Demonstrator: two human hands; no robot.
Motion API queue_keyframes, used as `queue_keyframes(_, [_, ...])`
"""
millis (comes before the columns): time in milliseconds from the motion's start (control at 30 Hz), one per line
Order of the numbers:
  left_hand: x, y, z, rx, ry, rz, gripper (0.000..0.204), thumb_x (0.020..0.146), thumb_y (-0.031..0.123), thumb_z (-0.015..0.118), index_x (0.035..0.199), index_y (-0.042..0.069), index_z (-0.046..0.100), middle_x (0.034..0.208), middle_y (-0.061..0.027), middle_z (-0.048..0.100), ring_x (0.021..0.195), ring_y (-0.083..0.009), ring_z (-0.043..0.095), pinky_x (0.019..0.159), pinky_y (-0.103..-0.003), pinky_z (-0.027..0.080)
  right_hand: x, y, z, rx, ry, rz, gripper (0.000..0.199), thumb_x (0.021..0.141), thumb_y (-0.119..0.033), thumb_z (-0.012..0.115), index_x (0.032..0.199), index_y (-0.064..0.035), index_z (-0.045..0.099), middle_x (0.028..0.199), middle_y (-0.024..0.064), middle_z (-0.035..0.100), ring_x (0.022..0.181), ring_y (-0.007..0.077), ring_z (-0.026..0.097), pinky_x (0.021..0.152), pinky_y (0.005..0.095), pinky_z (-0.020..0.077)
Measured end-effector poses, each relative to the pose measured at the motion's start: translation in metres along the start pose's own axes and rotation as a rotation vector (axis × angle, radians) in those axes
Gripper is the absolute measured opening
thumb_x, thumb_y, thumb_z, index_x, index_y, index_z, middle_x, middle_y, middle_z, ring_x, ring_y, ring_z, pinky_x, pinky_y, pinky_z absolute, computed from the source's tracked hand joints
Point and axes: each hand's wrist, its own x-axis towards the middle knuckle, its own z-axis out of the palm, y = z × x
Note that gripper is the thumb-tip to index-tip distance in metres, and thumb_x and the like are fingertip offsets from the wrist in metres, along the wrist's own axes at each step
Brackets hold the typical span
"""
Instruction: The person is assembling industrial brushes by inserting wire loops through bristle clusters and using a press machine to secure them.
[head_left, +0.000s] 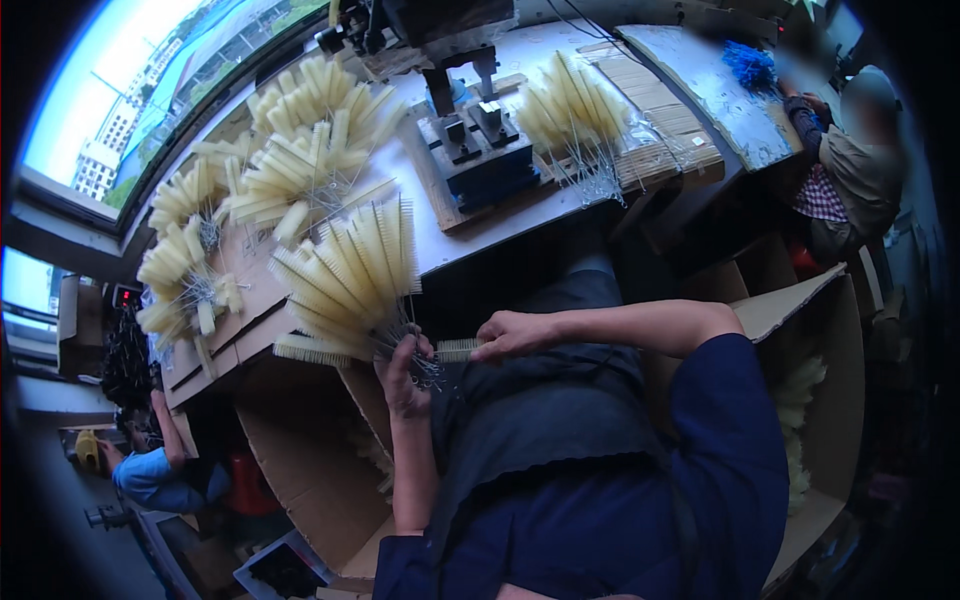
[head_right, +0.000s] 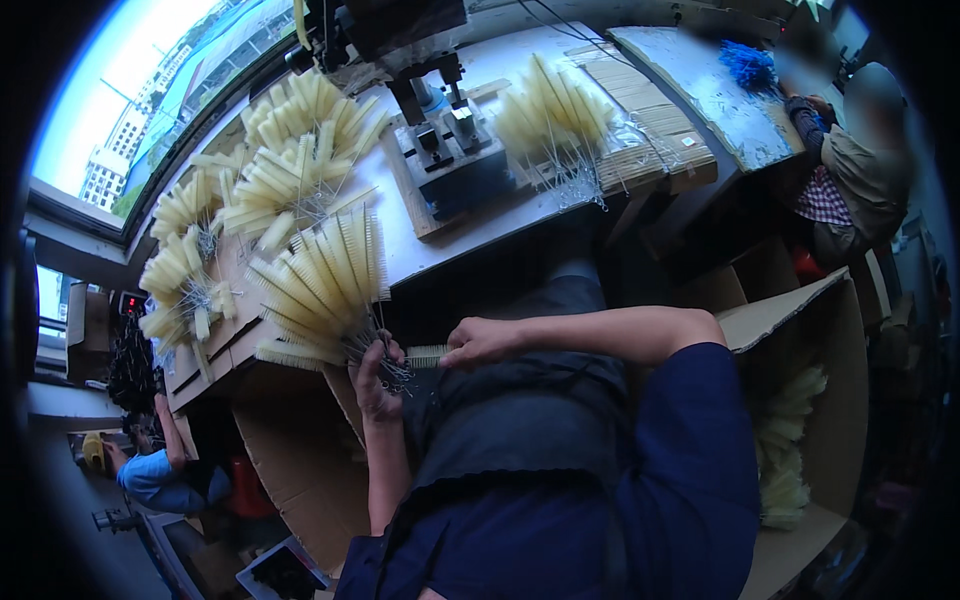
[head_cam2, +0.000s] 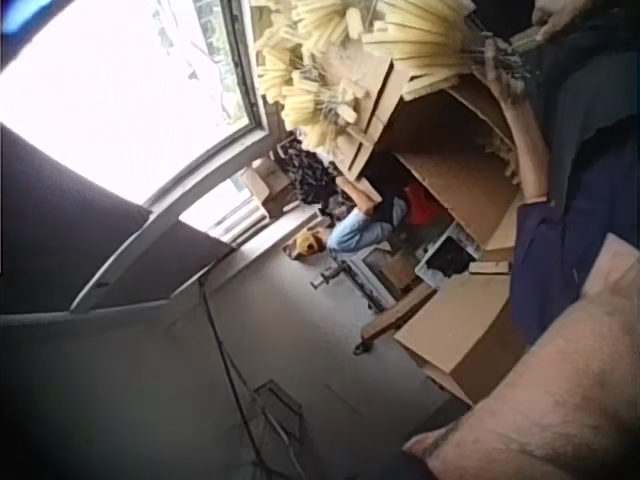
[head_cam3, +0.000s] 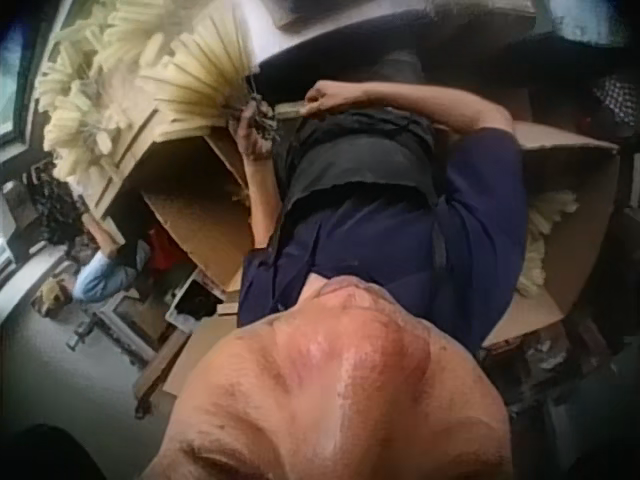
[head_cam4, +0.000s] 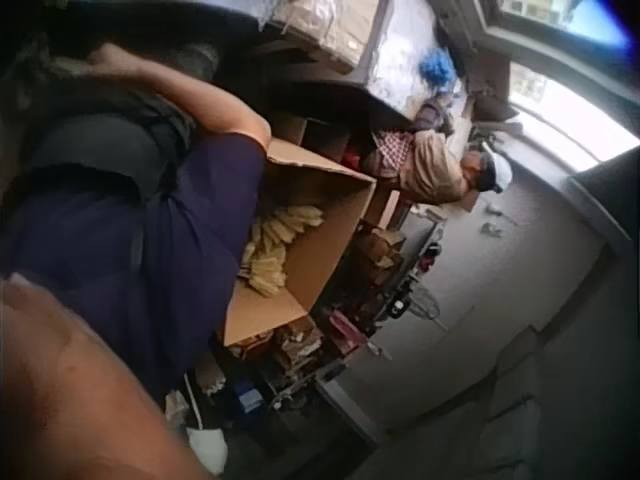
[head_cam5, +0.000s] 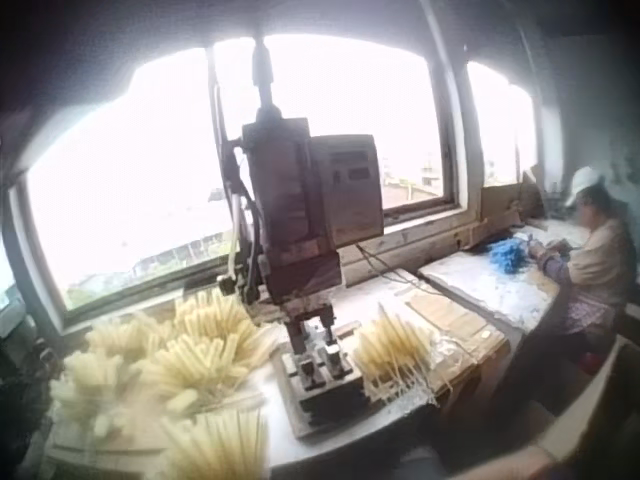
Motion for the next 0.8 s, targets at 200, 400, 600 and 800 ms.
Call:
queue_keyframes(200, [0.011, 0.009, 0.006, 0.055, -0.021, 0.079, 0.023, 0.086, 0.008, 0.068, 0.104, -0.002, 0.060, 0.092, -0.0081, 0.063, 0.074, -0.0154, 0.059, 0.064, -0.029, 0.049, -0.009, -0.018, -0.015, 0.206, 0.163, -0.034, 0.037, 0.100, -0.037, 0.055, 0.088, -0.0033, 0.063, 0.064, 0.0009, 0.058, 0.054, 0.0075, 0.051, 0.050, 0.0253, 0.0416])
queue_keyframes(400, [0.068, 0.018, 0.030, 0.112, 0.075, 0.306, 0.018, 0.086, 0.004, 0.069, 0.101, 0.001, 0.060, 0.087, -0.0067, 0.062, 0.069, -0.0136, 0.059, 0.060, -0.028, 0.049, -0.001, -0.057, -0.109, 0.749, 0.535, -0.298, 0.032, 0.100, -0.034, 0.054, 0.089, -0.0041, 0.057, 0.060, 0.0002, 0.051, 0.044, 0.0071, 0.040, 0.040, 0.0245, 0.0329])
queue_keyframes(600, [0.125, -0.007, 0.038, 0.193, 0.201, 0.434, 0.016, 0.085, 0.002, 0.069, 0.096, 0.003, 0.058, 0.077, -0.0039, 0.061, 0.063, -0.0124, 0.059, 0.058, -0.027, 0.050, 0.022, -0.074, -0.163, 0.970, 0.592, -0.284, 0.026, 0.097, -0.028, 0.059, 0.095, -0.0019, 0.055, 0.062, 0.0007, 0.050, 0.044, 0.0081, 0.038, 0.040, 0.0238, 0.0311])
queue_keyframes(800, [0.145, -0.021, 0.041, 0.247, 0.274, 0.496, 0.021, 0.084, 0.000, 0.069, 0.101, 0.002, 0.056, 0.078, -0.0046, 0.061, 0.062, -0.0128, 0.060, 0.055, -0.027, 0.051, 0.036, -0.081, -0.179, 0.939, 0.577, -0.224, 0.033, 0.103, -0.035, 0.050, 0.096, -0.0026, 0.051, 0.063, -0.0001, 0.048, 0.046, 0.0067, 0.041, 0.039, 0.0210, 0.0347])
